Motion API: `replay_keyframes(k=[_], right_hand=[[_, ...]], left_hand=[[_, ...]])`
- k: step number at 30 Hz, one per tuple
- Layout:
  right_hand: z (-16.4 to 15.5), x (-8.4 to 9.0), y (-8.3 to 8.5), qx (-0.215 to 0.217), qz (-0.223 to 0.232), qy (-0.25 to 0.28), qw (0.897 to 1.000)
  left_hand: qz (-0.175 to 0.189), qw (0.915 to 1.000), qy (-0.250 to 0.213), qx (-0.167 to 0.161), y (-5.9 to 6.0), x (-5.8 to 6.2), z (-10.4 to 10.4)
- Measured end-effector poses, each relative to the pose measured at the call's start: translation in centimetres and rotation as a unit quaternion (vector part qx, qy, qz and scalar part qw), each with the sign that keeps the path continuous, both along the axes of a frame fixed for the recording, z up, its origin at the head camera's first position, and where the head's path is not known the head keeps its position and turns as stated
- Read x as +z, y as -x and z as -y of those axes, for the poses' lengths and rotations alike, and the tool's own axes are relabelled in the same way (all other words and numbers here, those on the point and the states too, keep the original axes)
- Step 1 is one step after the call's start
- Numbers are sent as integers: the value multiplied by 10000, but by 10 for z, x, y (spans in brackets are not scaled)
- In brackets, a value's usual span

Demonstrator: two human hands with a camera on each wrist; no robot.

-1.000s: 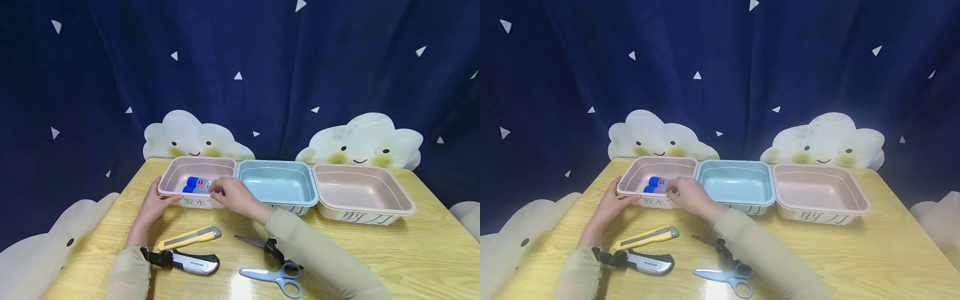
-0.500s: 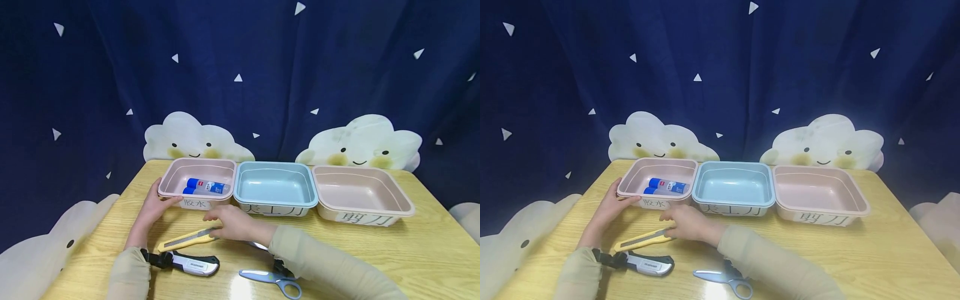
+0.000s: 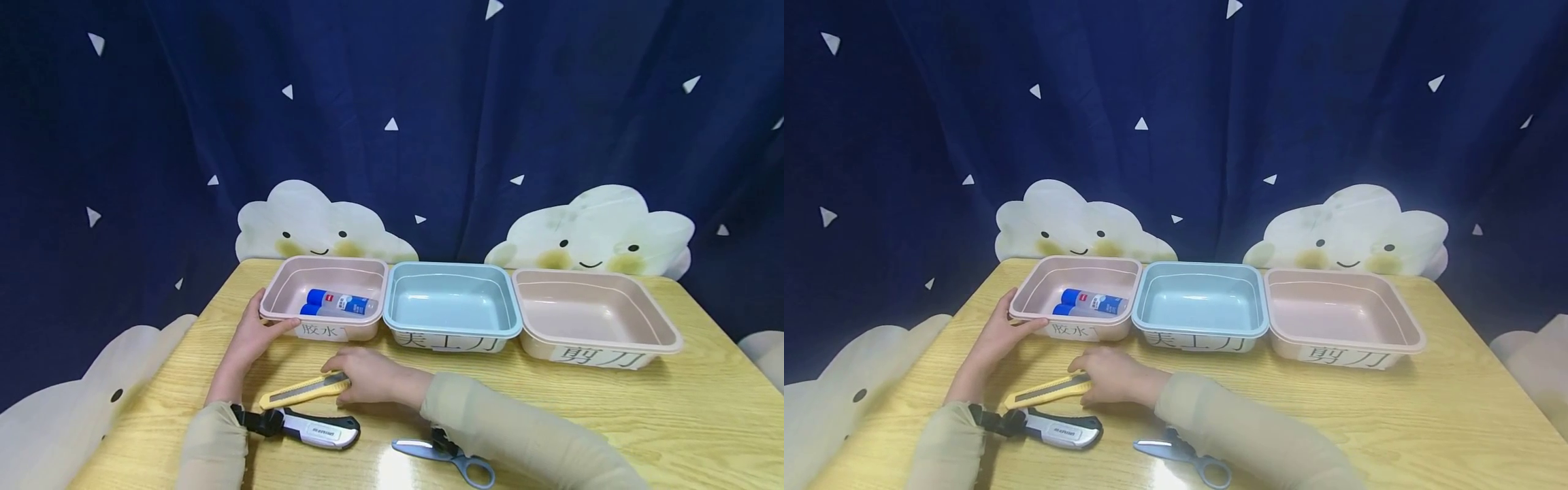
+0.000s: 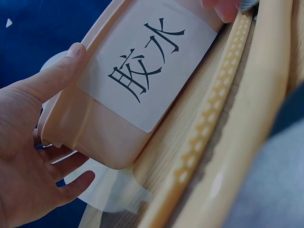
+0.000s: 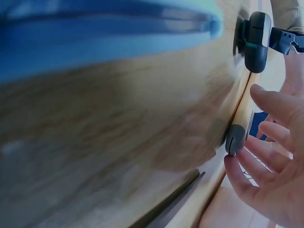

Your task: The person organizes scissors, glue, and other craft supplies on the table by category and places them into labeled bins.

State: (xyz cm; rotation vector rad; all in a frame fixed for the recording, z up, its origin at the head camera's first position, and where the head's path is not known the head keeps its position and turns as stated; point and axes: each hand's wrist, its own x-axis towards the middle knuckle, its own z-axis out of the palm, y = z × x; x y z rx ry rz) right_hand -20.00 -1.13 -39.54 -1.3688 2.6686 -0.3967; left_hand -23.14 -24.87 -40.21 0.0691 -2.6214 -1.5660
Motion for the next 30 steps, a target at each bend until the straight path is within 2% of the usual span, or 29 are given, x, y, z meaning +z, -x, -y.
replay_keyframes(k=[12,17,30], right_hand=[[5,-2,1,55,-5,-198,9998],[2,-1,-2,27,-204,-146,9997],[-39,30,-5,-372,-587,165,9974]], left_hand=[[-89,10000,-24,-23,2,-1,1],[-54,10000,-1,2,1,-3,1],[-29,10000,9,16,3,-3,2]])
